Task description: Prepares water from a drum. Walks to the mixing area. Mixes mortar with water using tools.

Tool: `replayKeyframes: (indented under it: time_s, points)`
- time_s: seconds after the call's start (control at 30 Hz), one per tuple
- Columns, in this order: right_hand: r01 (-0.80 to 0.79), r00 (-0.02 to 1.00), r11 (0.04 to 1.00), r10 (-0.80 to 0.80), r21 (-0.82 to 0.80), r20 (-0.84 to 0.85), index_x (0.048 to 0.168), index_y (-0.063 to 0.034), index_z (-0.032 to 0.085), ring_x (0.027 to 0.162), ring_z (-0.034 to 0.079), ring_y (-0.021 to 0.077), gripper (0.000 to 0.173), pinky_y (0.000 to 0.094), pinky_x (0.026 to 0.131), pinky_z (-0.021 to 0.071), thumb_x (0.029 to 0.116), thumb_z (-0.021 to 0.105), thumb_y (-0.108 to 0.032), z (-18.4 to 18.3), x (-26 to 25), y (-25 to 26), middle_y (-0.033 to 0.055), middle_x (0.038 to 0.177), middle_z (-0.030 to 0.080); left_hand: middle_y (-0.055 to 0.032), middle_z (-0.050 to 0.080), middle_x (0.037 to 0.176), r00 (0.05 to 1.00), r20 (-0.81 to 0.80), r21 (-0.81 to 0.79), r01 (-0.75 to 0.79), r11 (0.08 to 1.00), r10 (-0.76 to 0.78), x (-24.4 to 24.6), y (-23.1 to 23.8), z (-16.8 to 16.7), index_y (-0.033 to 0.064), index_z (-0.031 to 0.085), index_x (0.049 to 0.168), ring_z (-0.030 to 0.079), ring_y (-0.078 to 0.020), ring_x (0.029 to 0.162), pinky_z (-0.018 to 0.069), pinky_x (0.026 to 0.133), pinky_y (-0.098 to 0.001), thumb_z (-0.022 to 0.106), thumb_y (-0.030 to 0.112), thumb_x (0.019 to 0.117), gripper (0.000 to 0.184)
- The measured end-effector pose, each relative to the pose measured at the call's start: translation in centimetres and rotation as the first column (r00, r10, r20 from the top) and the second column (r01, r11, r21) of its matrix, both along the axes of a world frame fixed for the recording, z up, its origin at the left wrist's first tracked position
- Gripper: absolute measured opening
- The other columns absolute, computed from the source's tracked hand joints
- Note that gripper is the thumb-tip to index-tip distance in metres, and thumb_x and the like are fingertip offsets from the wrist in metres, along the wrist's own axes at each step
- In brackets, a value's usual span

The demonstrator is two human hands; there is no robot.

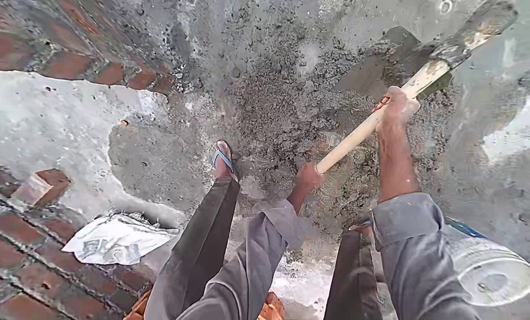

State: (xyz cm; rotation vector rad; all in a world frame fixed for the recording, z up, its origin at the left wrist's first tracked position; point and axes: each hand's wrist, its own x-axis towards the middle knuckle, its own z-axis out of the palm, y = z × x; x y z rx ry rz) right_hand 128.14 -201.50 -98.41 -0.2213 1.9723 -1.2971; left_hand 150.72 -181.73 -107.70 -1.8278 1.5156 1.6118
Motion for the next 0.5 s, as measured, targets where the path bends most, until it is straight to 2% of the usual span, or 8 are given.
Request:
replayKeyframes:
  time_s: [0.07, 0.13, 0.17, 0.23, 0.3, 0.4, 0.43, 0.5]
  points:
    - [-0.095, 0.994, 0.97, 0.08, 0.225, 0.075, 0.087, -0.0076, 0.058, 0.046, 0.058, 0.0162, 0.017, 0.0365, 0.045, 0.056, 0.0895, 0.069, -0.021, -4.9, 5.2, 5.9, 0.0023, 0.059, 0.057, -0.0118, 0.074, 0.104, 0.991, 0.079, 0.116, -0.113, 0.987, 0.104, 3.4, 10.3, -0.2, 0.0093, 0.072, 0.111, 0.071, -0.0272, 0.099, 0.058, 0.088, -0.0536, 0.074, 0.048, 0.0794, 0.05]
    - [-0.162, 0.983, 0.927, 0.12, 0.339, 0.14, 0.092, -0.0054, 0.06, 0.046, 0.06, 0.0179, 0.022, 0.0379, 0.046, 0.0567, 0.0893, 0.072, -0.023, -6.8, 9.1, 11.0, 0.0044, 0.06, 0.059, -0.0132, 0.074, 0.102, 0.978, 0.118, 0.173, -0.19, 0.967, 0.171, 6.8, 17.0, 0.9, 0.0077, 0.072, 0.111, 0.072, -0.0284, 0.097, 0.0583, 0.087, -0.0545, 0.076, 0.047, 0.0793, 0.051]
    - [-0.182, 0.977, 0.915, 0.126, 0.36, 0.174, 0.094, -0.0046, 0.061, 0.048, 0.06, 0.0196, 0.024, 0.0395, 0.048, 0.0569, 0.0896, 0.072, -0.025, -7.1, 10.5, 14.4, 0.006, 0.061, 0.06, -0.0117, 0.074, 0.103, 0.977, 0.127, 0.205, -0.197, 0.959, 0.173, 8.7, 20.0, 2.1, 0.0098, 0.071, 0.114, 0.072, -0.0271, 0.097, 0.0584, 0.088, -0.0541, 0.075, 0.047, 0.0794, 0.051]
    - [-0.157, 0.976, 0.933, 0.096, 0.324, 0.197, 0.094, 0.0015, 0.059, 0.046, 0.061, 0.0243, 0.025, 0.043, 0.047, 0.0582, 0.09, 0.073, -0.019, -6.8, 11.6, 20.4, 0.0115, 0.059, 0.059, -0.0096, 0.075, 0.102, 0.977, 0.122, 0.286, -0.203, 0.937, 0.175, 11.0, 24.4, 4.4, 0.0133, 0.072, 0.115, 0.072, -0.0258, 0.097, 0.0586, 0.088, -0.0541, 0.077, 0.044, 0.0767, 0.049]
    - [-0.157, 0.971, 0.941, 0.092, 0.299, 0.221, 0.089, 0.0008, 0.058, 0.045, 0.059, 0.0239, 0.019, 0.0424, 0.046, 0.0565, 0.0898, 0.069, -0.015, -4.0, 12.3, 23.7, 0.011, 0.056, 0.056, -0.0069, 0.074, 0.095, 0.977, 0.112, 0.352, -0.208, 0.913, 0.179, 11.7, 26.7, 6.9, 0.0167, 0.072, 0.106, 0.073, -0.0243, 0.091, 0.0594, 0.081, -0.0547, 0.077, 0.04, 0.0722, 0.042]
    - [-0.235, 0.961, 0.91, 0.166, 0.341, 0.219, 0.087, -0.0016, 0.06, 0.045, 0.057, 0.0222, 0.017, 0.0404, 0.045, 0.0537, 0.0846, 0.07, -0.015, 1.7, 13.7, 23.0, 0.0099, 0.056, 0.056, -0.0039, 0.074, 0.092, 0.96, 0.014, 0.447, -0.256, 0.857, 0.279, 10.5, 27.8, 12.4, 0.0173, 0.073, 0.102, 0.072, -0.0206, 0.087, 0.0599, 0.079, -0.0526, 0.077, 0.035, 0.0699, 0.037]
    - [-0.288, 0.952, 0.888, 0.224, 0.358, 0.21, 0.088, -0.0018, 0.06, 0.044, 0.057, 0.0221, 0.017, 0.0401, 0.044, 0.0534, 0.0829, 0.072, -0.014, 3.4, 14.0, 21.2, 0.01, 0.056, 0.056, -0.0032, 0.074, 0.091, 0.933, -0.026, 0.475, -0.304, 0.826, 0.358, 8.8, 27.2, 14.6, 0.0162, 0.073, 0.102, 0.072, -0.0188, 0.086, 0.0603, 0.079, -0.0506, 0.079, 0.034, 0.07, 0.037]
    - [-0.429, 0.902, 0.839, 0.382, 0.335, 0.199, 0.089, -0.002, 0.06, 0.044, 0.057, 0.0237, 0.022, 0.0416, 0.043, 0.0532, 0.082, 0.076, -0.015, 3.4, 14.6, 13.3, 0.0111, 0.057, 0.057, -0.0029, 0.074, 0.086, 0.83, -0.088, 0.467, -0.453, 0.759, 0.55, 5.1, 22.1, 15.1, 0.0141, 0.073, 0.101, 0.072, -0.0168, 0.079, 0.0611, 0.074, -0.0472, 0.082, 0.031, 0.0683, 0.038]
